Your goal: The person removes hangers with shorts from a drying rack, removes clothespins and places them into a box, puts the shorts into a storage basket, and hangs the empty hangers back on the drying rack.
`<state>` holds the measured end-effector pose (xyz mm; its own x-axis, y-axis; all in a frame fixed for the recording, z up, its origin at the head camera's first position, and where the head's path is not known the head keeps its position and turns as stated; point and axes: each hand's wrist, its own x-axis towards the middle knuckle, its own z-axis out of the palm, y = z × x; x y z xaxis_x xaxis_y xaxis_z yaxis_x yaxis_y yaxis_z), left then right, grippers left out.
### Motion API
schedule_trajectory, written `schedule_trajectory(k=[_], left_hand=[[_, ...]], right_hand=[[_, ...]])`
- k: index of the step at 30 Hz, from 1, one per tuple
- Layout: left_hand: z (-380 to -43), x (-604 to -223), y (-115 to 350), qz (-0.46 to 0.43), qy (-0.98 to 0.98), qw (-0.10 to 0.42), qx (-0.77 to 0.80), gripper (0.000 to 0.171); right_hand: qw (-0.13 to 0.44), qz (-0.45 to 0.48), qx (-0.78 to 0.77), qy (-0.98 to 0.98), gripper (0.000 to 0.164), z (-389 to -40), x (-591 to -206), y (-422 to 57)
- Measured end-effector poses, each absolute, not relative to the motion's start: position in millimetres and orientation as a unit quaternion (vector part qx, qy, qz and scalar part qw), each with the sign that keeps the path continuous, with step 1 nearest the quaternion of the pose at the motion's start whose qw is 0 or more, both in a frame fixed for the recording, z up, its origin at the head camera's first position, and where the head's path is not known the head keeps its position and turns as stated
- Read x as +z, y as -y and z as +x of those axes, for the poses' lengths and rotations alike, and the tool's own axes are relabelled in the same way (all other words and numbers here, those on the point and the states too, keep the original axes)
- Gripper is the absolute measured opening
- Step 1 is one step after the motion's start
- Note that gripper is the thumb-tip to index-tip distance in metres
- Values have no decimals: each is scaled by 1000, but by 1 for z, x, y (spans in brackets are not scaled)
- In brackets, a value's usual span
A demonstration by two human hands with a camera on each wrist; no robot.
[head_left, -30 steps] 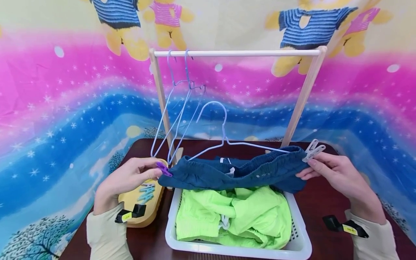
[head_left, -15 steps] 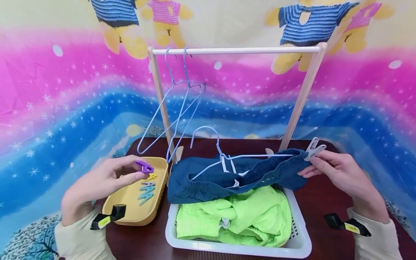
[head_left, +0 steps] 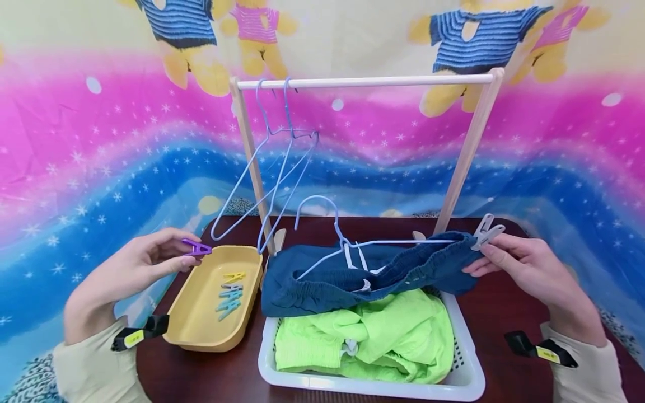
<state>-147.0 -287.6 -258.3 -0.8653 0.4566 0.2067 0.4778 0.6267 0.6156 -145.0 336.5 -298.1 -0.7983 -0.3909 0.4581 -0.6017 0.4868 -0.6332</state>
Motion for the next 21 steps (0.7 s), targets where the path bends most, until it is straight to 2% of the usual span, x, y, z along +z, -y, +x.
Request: schedule_trajectory(k=[5,13,21], left_hand=[[-163,-267,290,-231,907,-7,-351,28],[-196,-290,298,-195,905,-83,-369,35],[-227,-313,299,-169,908,-128,-361,30]], right_hand=[[127,292,417,851,23,-145,-300,-337],[125,289,415,854,23,-145,-297,-336],[123,278,415,857,22,-144,-297,-336]])
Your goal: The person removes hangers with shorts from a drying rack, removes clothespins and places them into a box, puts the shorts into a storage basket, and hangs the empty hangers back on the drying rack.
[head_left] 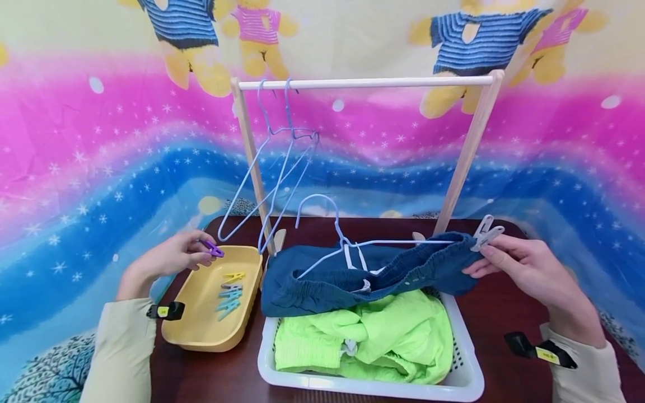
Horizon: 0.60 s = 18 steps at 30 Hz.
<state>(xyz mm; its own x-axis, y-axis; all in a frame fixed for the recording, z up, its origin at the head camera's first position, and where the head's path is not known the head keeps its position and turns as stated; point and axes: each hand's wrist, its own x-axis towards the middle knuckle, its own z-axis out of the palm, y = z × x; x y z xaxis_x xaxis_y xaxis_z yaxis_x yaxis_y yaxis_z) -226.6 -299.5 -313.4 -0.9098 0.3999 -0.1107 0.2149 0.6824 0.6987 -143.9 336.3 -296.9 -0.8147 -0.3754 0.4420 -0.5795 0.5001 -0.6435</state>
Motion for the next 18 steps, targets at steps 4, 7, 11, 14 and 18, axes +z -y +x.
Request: schedule_trajectory(k=[4,7,11,14,18], left_hand=[[-237,-323,299,161,-915,141,342,29],[-242,-330,299,154,-917,157,332,26],[-242,-338,298,136,-923,189,307,24],[-240,-342,297,127,-929,209,279,20],[-235,-344,294,110,-937,226,241,15]], right_hand=[[123,275,416,858,22,-143,-297,-336],[122,276,415,858,22,-143,-298,-337],[123,276,415,858,22,-142,-298,-337],[124,276,414,859,22,-142,-298,-337],[125,275,411,860,22,-142,-297,-338]])
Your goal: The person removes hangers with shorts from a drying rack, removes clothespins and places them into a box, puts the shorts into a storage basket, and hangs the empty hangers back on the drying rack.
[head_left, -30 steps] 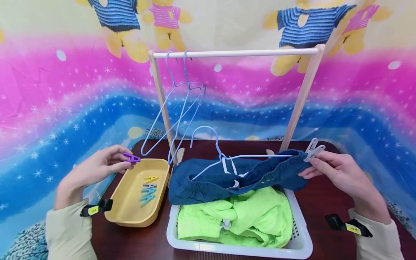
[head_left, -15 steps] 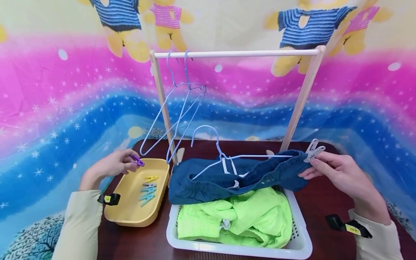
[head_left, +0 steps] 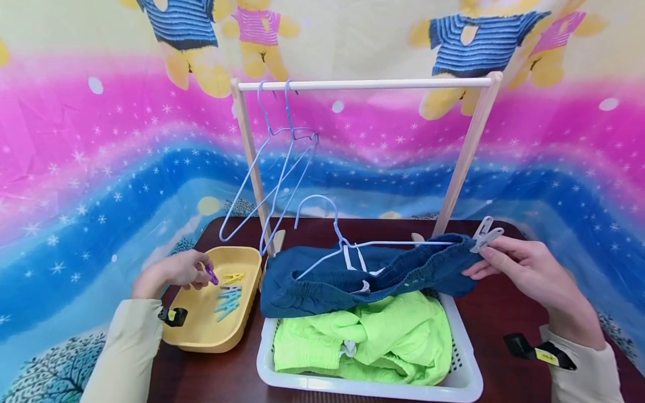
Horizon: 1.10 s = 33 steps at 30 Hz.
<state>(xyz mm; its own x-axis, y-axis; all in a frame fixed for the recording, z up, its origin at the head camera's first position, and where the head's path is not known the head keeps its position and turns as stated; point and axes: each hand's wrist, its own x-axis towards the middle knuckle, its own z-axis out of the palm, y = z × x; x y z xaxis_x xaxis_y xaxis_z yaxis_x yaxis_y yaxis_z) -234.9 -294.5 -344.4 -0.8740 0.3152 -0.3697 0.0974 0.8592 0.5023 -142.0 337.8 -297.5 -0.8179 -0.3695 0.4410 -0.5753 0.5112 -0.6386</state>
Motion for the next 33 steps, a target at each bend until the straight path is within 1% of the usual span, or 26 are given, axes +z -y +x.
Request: schedule_trajectory(k=[5,12,15,18,20,24,28,33], left_hand=[[-229,-343,290,83,-945,245,202,15],[-223,-340,289,56,-948,254,185,13],[-223,-339,291,51,-950,250,179,21],[-224,-337,293,54,-954,234,178,34],[-224,-335,294,61,-954,224,187,39],[-221,-325,294,96,-957,192,197,42],[-215,-308,291,131,-961,153,189,49],[-204,-289,283,148,-968,98,177,46]], right_hand=[[125,271,408,863,22,-141,-297,-338],[124,271,408,863,22,-140,-296,-338],[125,272,406,864,22,-140,-296,-338],[126,271,405,864,22,-140,-296,-338],[126,270,404,865,22,-140,-296,-338],[126,267,406,865,22,-140,-297,-338],[128,268,407,864,22,-140,-297,-338],[128,270,407,863,22,-140,-297,-338]])
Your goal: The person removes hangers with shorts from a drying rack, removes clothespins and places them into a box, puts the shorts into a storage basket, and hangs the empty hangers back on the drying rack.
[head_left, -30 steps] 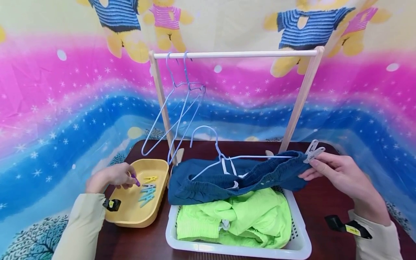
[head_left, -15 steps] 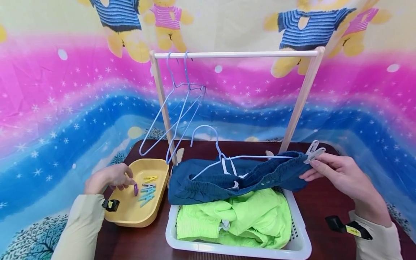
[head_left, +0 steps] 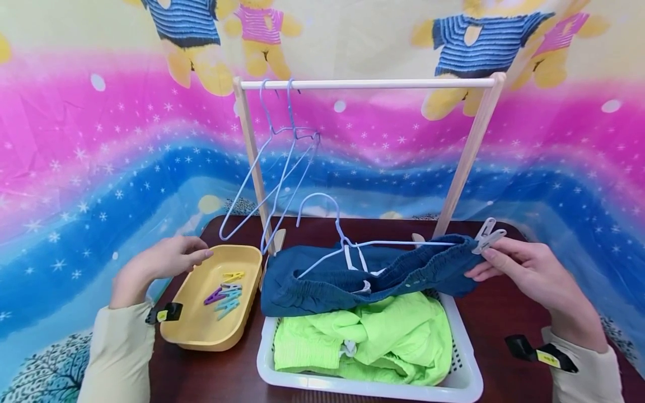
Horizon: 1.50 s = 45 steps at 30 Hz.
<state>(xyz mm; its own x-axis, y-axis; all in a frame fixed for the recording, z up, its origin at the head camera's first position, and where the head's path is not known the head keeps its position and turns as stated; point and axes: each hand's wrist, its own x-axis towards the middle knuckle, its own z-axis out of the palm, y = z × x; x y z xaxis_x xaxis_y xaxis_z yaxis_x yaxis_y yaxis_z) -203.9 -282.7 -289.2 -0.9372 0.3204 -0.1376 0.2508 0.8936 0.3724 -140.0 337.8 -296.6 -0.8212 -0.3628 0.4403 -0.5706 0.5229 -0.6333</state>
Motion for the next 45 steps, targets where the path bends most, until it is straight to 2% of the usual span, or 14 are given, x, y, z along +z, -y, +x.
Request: schedule_trajectory(k=[13,20,23,32,45], left_hand=[[-143,-241,240,178,-970,-82,144,32],[-123,-234,205,221,-942,-195,161,20],[-119,-233,188,250,-924,-228,179,16],[-118,-231,135,302,-887,-252,240,12],[-120,-207,71,462,-812,-276,226,12]], right_hand=[[129,280,406,860,23,-140,-298,-338],[134,280,400,862,24,-140,-297,-339],[135,278,398,864,24,-139,-297,-338],[132,278,401,863,23,-139,-295,-336],[137,272,395,867,23,-140,-296,-336]])
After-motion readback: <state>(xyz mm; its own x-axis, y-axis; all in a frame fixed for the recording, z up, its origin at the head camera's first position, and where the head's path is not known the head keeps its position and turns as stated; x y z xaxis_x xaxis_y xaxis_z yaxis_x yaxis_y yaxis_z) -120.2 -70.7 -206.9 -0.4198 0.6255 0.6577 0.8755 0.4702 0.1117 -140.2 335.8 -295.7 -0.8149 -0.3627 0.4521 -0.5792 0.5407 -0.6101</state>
